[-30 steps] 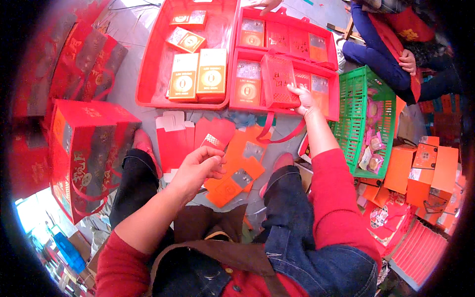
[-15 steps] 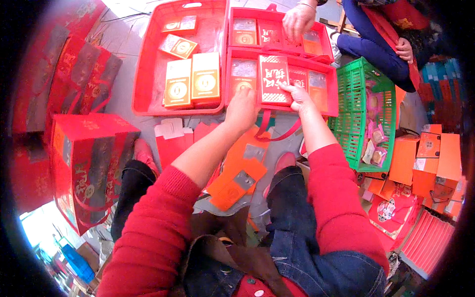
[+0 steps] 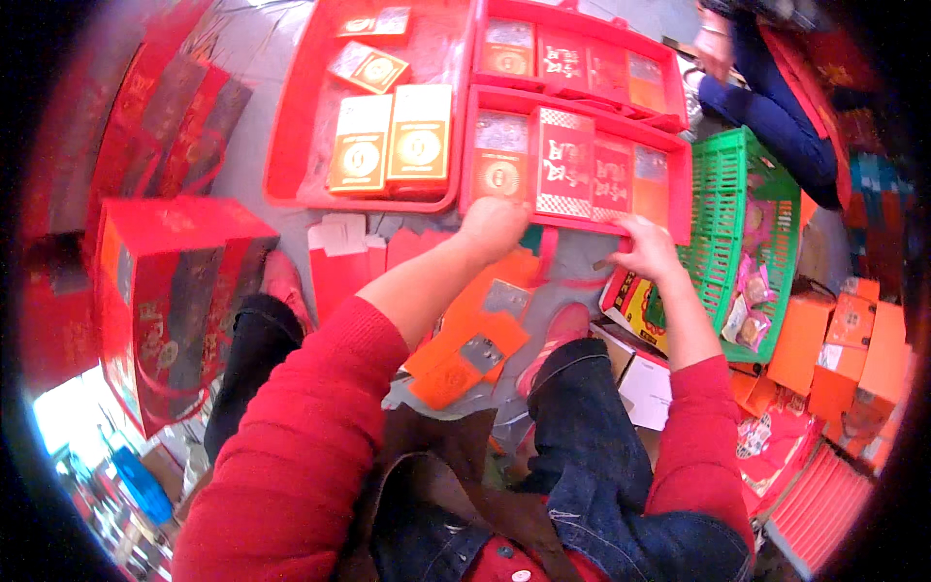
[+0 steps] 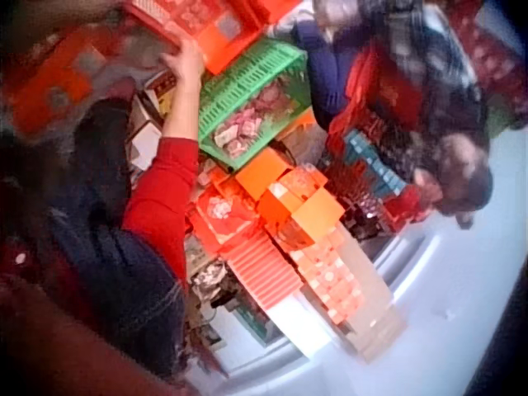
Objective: The person sits on the floor and folds orange and red paper envelopes, inserting white paper inserts into them. They then place the folded envelopes into red plastic gift bags and arrange them in a red tray.
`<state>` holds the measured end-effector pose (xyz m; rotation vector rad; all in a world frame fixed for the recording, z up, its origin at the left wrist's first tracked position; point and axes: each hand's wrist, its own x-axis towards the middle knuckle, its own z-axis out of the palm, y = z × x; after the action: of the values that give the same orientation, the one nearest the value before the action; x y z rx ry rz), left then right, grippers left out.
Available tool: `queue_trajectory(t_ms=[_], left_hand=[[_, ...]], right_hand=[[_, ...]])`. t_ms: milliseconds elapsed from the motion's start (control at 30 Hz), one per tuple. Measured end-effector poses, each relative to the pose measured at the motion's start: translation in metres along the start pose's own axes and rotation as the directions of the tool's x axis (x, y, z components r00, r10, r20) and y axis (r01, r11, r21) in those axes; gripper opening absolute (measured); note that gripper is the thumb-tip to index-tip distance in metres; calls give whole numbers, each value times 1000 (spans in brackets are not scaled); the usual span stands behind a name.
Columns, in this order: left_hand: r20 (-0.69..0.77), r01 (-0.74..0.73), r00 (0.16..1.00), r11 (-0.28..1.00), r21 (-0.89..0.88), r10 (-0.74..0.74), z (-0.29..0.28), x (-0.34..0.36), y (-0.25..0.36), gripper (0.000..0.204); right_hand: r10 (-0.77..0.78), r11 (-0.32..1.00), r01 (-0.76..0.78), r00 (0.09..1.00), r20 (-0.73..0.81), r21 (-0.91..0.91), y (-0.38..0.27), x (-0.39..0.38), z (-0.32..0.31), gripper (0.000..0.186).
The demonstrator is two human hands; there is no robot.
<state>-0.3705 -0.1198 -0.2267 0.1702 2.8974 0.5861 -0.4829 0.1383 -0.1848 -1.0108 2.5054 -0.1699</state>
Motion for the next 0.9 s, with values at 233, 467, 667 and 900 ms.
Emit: queue_trajectory(t_ms=[233, 467, 667, 900], left_hand=[[-157, 20, 987, 995, -97, -35, -31, -61, 49, 11], [-150, -31, 989, 958, -284, -12, -56, -218, 93, 14], [-5, 305, 951, 942, -137, -308, -62, -325, 32, 19], [240, 327, 896, 920, 215, -374, -135, -304, 2, 14]], right_hand=[[-145, 972, 92, 958, -245, -216, 2, -70, -21, 21], [-394, 918, 390, 917, -59, -70, -104, -177, -68, 17], [-634, 771, 637, 770, -74, 18, -186, -120, 7, 24], [-545, 818, 571, 806, 233, -62, -255, -75, 112, 17]])
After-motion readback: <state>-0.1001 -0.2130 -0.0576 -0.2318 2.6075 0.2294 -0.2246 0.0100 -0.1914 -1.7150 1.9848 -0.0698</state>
